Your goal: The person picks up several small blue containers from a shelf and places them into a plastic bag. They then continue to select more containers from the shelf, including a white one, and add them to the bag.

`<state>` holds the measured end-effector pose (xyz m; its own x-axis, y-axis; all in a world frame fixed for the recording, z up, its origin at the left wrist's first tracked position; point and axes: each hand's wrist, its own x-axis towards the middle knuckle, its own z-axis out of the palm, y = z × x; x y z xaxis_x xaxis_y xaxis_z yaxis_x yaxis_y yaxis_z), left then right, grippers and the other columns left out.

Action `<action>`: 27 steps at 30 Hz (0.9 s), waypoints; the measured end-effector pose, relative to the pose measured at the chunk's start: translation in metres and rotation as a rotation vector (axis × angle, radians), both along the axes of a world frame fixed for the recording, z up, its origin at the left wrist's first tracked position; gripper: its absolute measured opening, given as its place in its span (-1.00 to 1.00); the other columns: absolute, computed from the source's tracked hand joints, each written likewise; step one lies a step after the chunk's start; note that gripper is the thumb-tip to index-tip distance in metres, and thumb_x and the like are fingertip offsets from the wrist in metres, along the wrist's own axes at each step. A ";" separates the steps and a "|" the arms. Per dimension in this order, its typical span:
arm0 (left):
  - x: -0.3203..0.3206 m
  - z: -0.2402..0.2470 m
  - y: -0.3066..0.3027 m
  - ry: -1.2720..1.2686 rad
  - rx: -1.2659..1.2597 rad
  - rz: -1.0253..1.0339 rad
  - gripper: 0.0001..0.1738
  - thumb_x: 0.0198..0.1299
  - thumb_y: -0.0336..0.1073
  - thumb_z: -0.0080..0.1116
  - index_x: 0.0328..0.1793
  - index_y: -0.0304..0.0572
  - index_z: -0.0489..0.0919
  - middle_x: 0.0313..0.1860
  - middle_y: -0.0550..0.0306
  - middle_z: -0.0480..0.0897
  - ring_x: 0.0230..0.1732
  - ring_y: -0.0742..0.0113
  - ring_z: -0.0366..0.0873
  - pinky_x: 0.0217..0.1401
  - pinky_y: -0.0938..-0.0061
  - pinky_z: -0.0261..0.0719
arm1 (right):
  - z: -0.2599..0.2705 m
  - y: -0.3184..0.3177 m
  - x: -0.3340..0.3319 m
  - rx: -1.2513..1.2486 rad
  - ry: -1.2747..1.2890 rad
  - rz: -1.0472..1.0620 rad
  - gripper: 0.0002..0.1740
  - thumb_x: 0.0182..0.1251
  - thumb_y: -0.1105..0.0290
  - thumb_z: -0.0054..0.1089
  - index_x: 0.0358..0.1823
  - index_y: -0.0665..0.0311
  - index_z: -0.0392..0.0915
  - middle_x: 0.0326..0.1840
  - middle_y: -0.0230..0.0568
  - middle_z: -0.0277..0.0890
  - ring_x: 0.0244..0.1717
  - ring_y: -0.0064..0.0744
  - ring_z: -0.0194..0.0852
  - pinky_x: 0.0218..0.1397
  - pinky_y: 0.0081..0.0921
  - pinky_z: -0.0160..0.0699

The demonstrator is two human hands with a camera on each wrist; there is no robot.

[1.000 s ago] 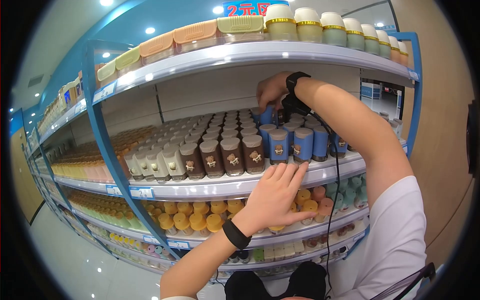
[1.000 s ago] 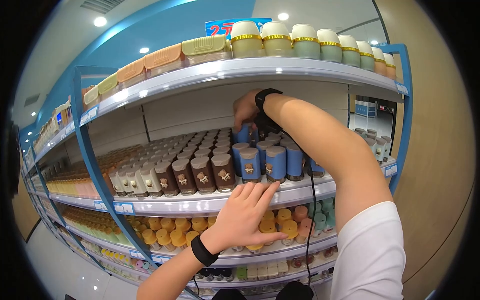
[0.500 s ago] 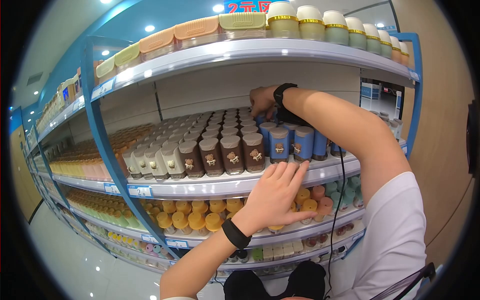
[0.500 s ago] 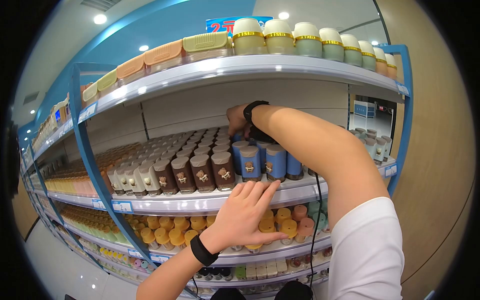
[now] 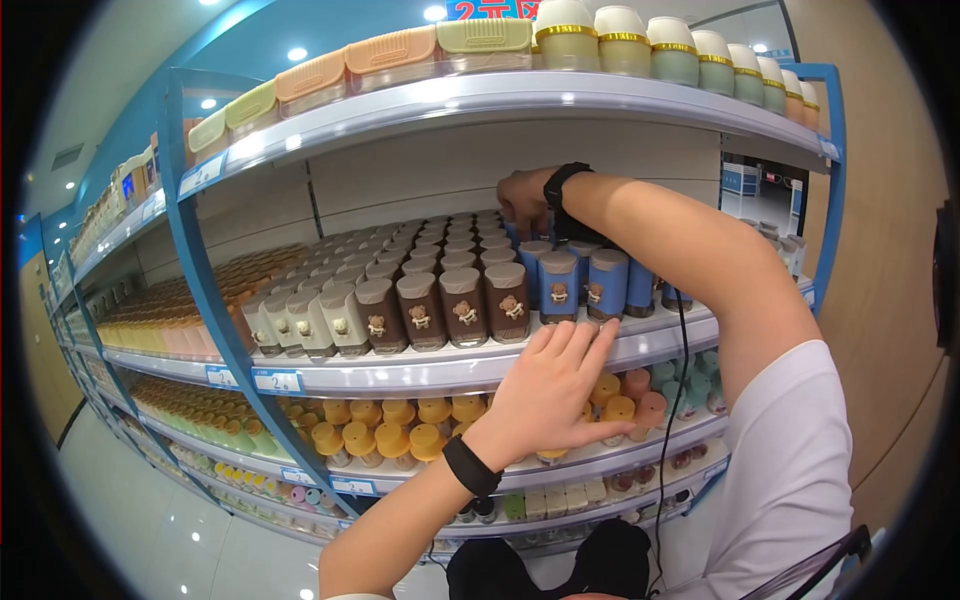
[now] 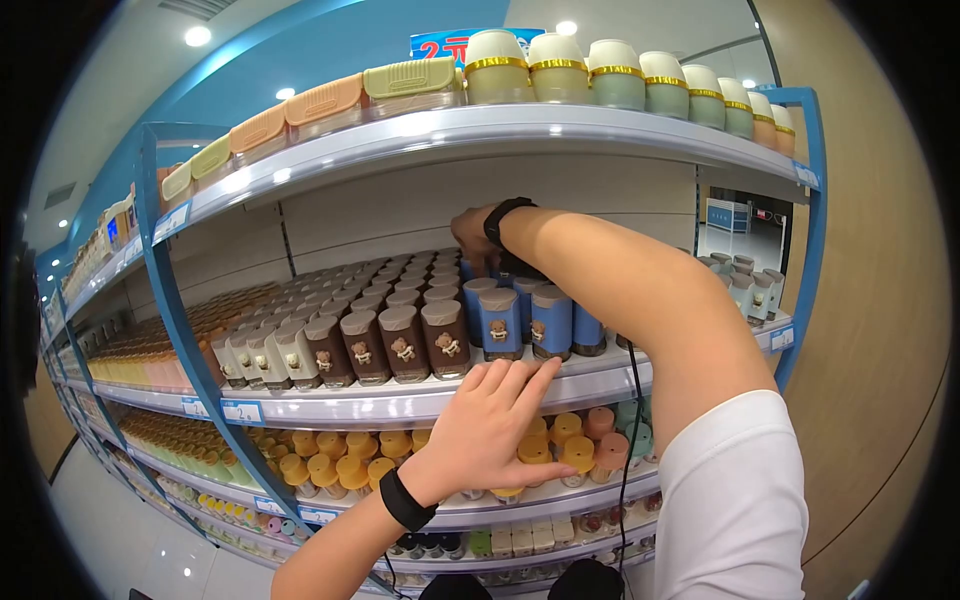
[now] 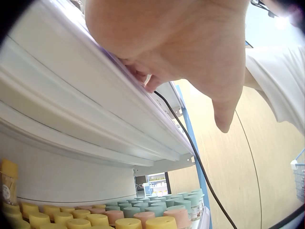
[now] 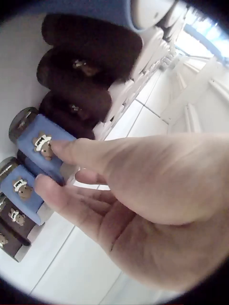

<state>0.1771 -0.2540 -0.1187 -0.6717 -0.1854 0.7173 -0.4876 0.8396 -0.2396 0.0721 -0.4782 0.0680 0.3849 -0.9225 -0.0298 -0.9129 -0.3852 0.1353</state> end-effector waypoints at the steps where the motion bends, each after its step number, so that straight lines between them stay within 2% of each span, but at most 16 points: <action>1: 0.000 0.000 0.001 -0.001 0.000 0.006 0.29 0.11 0.54 0.39 0.59 -0.55 0.40 0.09 -0.10 0.51 0.09 -0.02 0.49 0.25 0.19 0.47 | 0.001 0.004 -0.002 0.000 0.003 0.000 -0.38 0.05 0.36 0.78 0.10 0.40 0.62 -0.01 0.04 0.81 -0.11 -0.13 0.93 -0.07 -0.25 0.92; 4: 0.000 0.000 -0.001 0.001 -0.013 -0.003 0.29 0.11 0.53 0.40 0.59 -0.55 0.39 0.10 -0.11 0.51 0.10 -0.03 0.49 0.26 0.20 0.47 | 0.006 0.019 -0.006 -0.017 -0.039 0.062 -0.47 0.08 0.35 0.75 0.01 0.43 0.66 -0.03 0.02 0.81 -0.19 -0.16 0.91 -0.11 -0.26 0.91; 6: 0.000 0.000 -0.001 0.000 -0.011 -0.003 0.29 0.10 0.52 0.40 0.59 -0.55 0.39 0.10 -0.11 0.51 0.11 -0.03 0.49 0.27 0.20 0.47 | 0.023 0.027 -0.006 -0.056 0.037 0.076 -0.59 0.21 0.29 0.61 -0.07 0.43 0.71 -0.06 -0.04 0.81 -0.23 -0.20 0.87 -0.14 -0.31 0.89; 7: 0.000 0.000 0.000 0.002 -0.008 -0.003 0.29 0.10 0.52 0.41 0.59 -0.55 0.39 0.10 -0.12 0.51 0.12 -0.04 0.50 0.28 0.19 0.47 | 0.028 0.033 -0.009 -0.053 0.035 0.076 -0.59 0.21 0.29 0.61 -0.07 0.43 0.71 -0.06 -0.04 0.81 -0.23 -0.20 0.87 -0.14 -0.31 0.89; 9: 0.001 0.001 0.000 0.000 -0.004 0.002 0.29 0.10 0.52 0.41 0.59 -0.55 0.39 0.10 -0.12 0.51 0.12 -0.04 0.50 0.29 0.19 0.47 | 0.038 0.051 -0.018 0.108 -0.160 0.183 -0.54 0.29 0.17 0.45 0.03 0.44 0.75 -0.04 0.07 0.81 -0.13 -0.10 0.86 -0.10 -0.27 0.84; 10: 0.001 0.000 0.001 -0.004 0.003 0.007 0.29 0.10 0.52 0.41 0.59 -0.55 0.39 0.10 -0.12 0.51 0.13 -0.05 0.50 0.29 0.18 0.47 | 0.038 0.062 -0.021 0.115 -0.155 0.180 -0.54 0.29 0.17 0.45 0.03 0.44 0.75 -0.04 0.07 0.81 -0.13 -0.10 0.86 -0.10 -0.27 0.84; 12: 0.000 0.000 0.000 0.007 0.003 -0.005 0.29 0.10 0.52 0.41 0.59 -0.55 0.39 0.10 -0.13 0.51 0.13 -0.05 0.50 0.29 0.18 0.47 | 0.031 0.085 -0.022 0.364 -0.216 0.108 -0.62 0.27 0.16 0.40 -0.09 0.34 0.78 -0.12 -0.16 0.77 -0.06 -0.31 0.81 -0.05 -0.32 0.84; 16: 0.000 -0.001 -0.002 0.008 -0.003 -0.011 0.29 0.11 0.53 0.40 0.59 -0.55 0.39 0.10 -0.13 0.52 0.14 -0.05 0.50 0.29 0.18 0.47 | 0.023 0.089 -0.024 0.410 -0.250 0.083 -0.61 0.22 0.15 0.46 -0.06 0.30 0.77 -0.15 -0.24 0.73 -0.07 -0.39 0.74 -0.05 -0.37 0.78; 18: 0.000 0.000 -0.001 0.001 0.001 -0.008 0.29 0.11 0.53 0.40 0.59 -0.55 0.39 0.11 -0.13 0.52 0.14 -0.05 0.50 0.30 0.18 0.47 | 0.023 0.086 -0.026 0.470 -0.251 0.116 -0.60 0.23 0.10 0.52 -0.06 0.26 0.77 -0.17 -0.29 0.70 -0.12 -0.44 0.69 -0.09 -0.46 0.70; 22: 0.000 -0.001 -0.001 0.000 0.006 -0.004 0.28 0.11 0.53 0.40 0.59 -0.55 0.39 0.13 -0.13 0.52 0.14 -0.05 0.50 0.30 0.18 0.47 | 0.020 0.088 -0.028 0.448 -0.191 0.163 -0.59 0.24 0.07 0.55 -0.08 0.25 0.79 -0.15 -0.32 0.72 -0.13 -0.48 0.65 -0.10 -0.51 0.65; 25: 0.000 -0.001 -0.002 0.007 -0.011 -0.017 0.27 0.12 0.52 0.40 0.58 -0.54 0.40 0.13 -0.12 0.52 0.14 -0.05 0.49 0.30 0.18 0.46 | 0.017 0.077 -0.030 0.395 -0.190 0.204 -0.60 0.28 0.07 0.56 -0.09 0.26 0.79 -0.22 -0.33 0.71 -0.13 -0.46 0.74 -0.11 -0.51 0.65; 27: 0.000 -0.002 -0.001 0.008 -0.003 -0.012 0.27 0.12 0.52 0.40 0.58 -0.54 0.40 0.13 -0.12 0.52 0.14 -0.05 0.49 0.31 0.18 0.46 | 0.024 0.072 -0.033 0.327 -0.286 0.138 -0.59 0.31 0.08 0.54 -0.11 0.32 0.79 -0.31 -0.32 0.70 -0.18 -0.38 0.84 -0.14 -0.48 0.69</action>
